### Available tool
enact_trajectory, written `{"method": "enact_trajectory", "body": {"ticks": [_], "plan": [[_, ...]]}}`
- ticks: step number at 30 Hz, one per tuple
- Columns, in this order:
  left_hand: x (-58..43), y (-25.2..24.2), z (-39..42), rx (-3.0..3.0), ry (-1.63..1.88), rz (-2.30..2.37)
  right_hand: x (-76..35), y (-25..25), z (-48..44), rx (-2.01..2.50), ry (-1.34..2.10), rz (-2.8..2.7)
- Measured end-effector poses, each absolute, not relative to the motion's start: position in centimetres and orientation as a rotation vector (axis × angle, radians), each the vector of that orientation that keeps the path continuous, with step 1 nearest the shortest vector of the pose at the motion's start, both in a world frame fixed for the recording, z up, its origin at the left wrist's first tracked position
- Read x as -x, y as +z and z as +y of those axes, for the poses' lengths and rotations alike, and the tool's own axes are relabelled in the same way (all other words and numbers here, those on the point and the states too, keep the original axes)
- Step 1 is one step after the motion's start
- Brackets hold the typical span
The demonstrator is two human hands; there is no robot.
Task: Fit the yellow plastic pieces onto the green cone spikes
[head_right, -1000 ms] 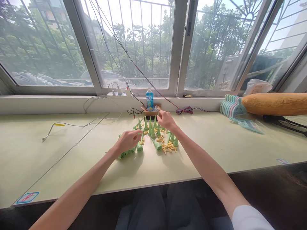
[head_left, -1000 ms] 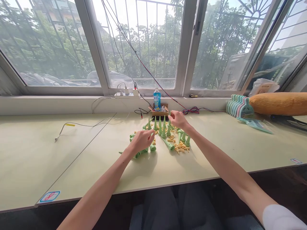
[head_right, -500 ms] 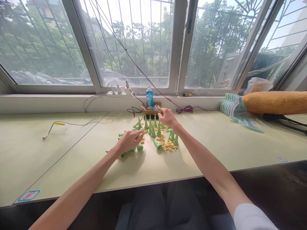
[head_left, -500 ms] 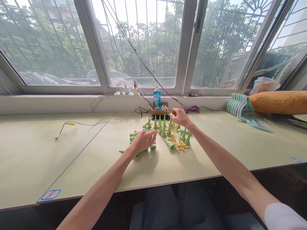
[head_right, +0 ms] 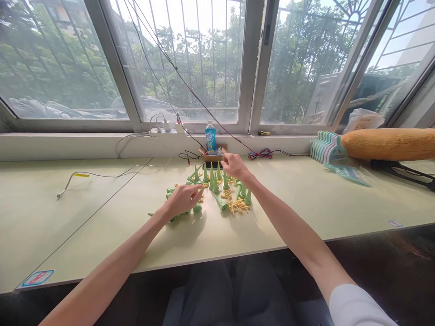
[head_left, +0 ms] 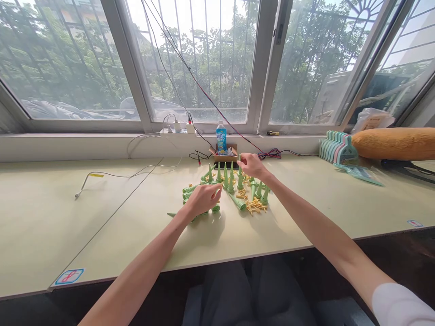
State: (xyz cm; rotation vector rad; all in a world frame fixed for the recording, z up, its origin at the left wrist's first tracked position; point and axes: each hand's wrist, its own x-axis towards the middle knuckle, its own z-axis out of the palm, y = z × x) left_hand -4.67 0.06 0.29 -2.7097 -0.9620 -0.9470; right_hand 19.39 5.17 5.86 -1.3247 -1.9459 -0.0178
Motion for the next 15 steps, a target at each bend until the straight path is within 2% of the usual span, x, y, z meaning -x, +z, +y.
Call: {"method": "enact_trajectory", "body": {"ticks": [15], "plan": [[4.58, 0.04, 0.07, 2.758, -0.907, -0.979, -19.53, 6.19, 5.41, 1.444, 0.039, -1.960]]}}
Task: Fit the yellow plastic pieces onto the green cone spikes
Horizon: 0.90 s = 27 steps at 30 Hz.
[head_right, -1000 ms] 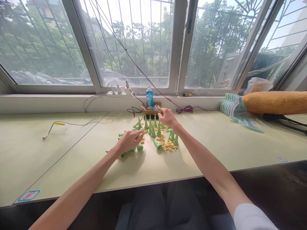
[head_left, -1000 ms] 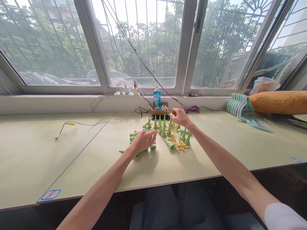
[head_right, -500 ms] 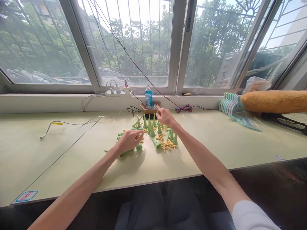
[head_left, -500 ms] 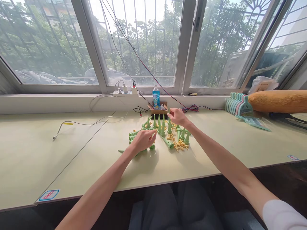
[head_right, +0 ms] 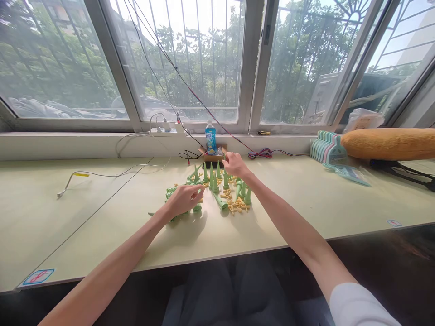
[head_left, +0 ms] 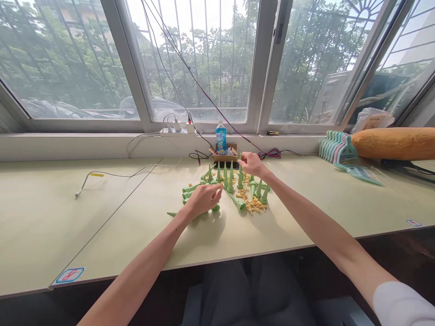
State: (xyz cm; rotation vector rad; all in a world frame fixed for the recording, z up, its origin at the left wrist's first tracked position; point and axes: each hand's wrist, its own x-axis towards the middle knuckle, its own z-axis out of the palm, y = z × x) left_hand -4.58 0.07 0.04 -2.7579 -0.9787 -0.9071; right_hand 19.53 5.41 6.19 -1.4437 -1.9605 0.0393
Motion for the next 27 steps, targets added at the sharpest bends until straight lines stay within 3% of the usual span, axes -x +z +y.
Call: {"method": "enact_trajectory", "body": {"ticks": [27], "plan": [[4.5, 0.2, -0.2, 2.792, -0.879, -1.049, -19.3, 5.5, 6.4, 1.539, 0.062, -1.977]]}}
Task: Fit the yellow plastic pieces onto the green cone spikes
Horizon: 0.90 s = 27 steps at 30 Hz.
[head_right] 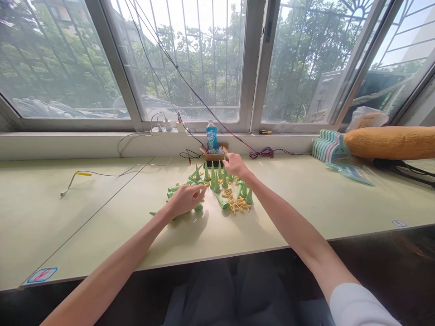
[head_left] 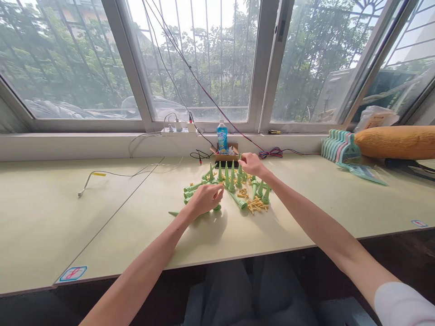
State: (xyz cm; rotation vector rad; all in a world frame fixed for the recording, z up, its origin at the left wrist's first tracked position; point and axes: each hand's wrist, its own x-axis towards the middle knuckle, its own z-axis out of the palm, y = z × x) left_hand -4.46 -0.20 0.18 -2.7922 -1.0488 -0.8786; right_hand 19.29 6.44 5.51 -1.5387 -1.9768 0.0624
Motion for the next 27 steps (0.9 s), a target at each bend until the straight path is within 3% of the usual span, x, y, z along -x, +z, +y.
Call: {"method": "enact_trajectory", "body": {"ticks": [27], "plan": [[4.6, 0.0, 0.0, 2.818, -0.895, -1.109, -19.3, 5.5, 4.7, 1.542, 0.051, -1.905]]}}
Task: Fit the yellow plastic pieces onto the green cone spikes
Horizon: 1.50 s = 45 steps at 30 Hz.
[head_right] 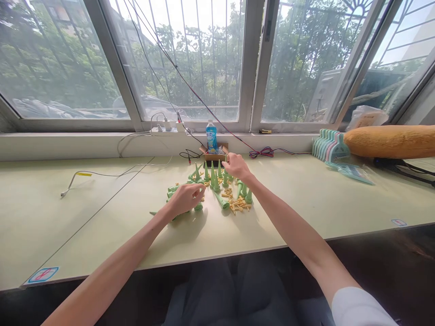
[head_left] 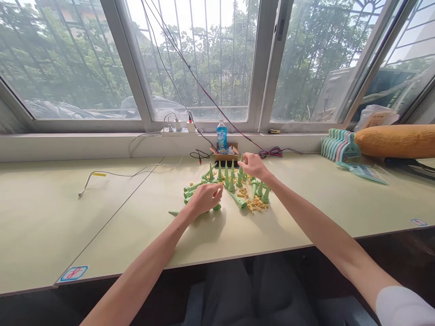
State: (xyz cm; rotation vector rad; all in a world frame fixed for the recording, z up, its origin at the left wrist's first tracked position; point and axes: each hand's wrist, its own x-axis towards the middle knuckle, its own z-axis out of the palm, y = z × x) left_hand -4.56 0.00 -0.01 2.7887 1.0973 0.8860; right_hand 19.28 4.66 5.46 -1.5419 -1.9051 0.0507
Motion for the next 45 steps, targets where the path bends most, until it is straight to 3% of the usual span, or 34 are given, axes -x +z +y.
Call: {"method": "enact_trajectory", "body": {"ticks": [4, 10, 21, 28, 34, 45], "plan": [[4.5, 0.0, 0.0, -2.783, 0.895, 1.109, -18.4, 6.2, 2.6, 1.451, -0.091, -1.769], [4.4, 0.0, -0.1, -2.770, 0.915, 1.136, -15.9, 6.6, 1.6, 1.380, -0.229, -2.111], [4.4, 0.0, -0.1, -2.795, 0.911, 1.162, -14.0, 5.6, 4.9, 1.511, 0.040, -2.354], [4.7, 0.6, 0.1, -2.756, 0.863, 1.381, -14.5, 4.6, 5.1, 1.387, 0.023, -2.379], [4.8, 1.4, 1.9, -2.742, 0.839, 1.467, -15.1, 6.6, 4.1, 1.276, -0.034, -2.319], [0.3, 2.0, 5.8, -2.904, 0.280, 1.321, -16.7, 10.6, 1.8, 1.418, -0.170, -2.363]]}}
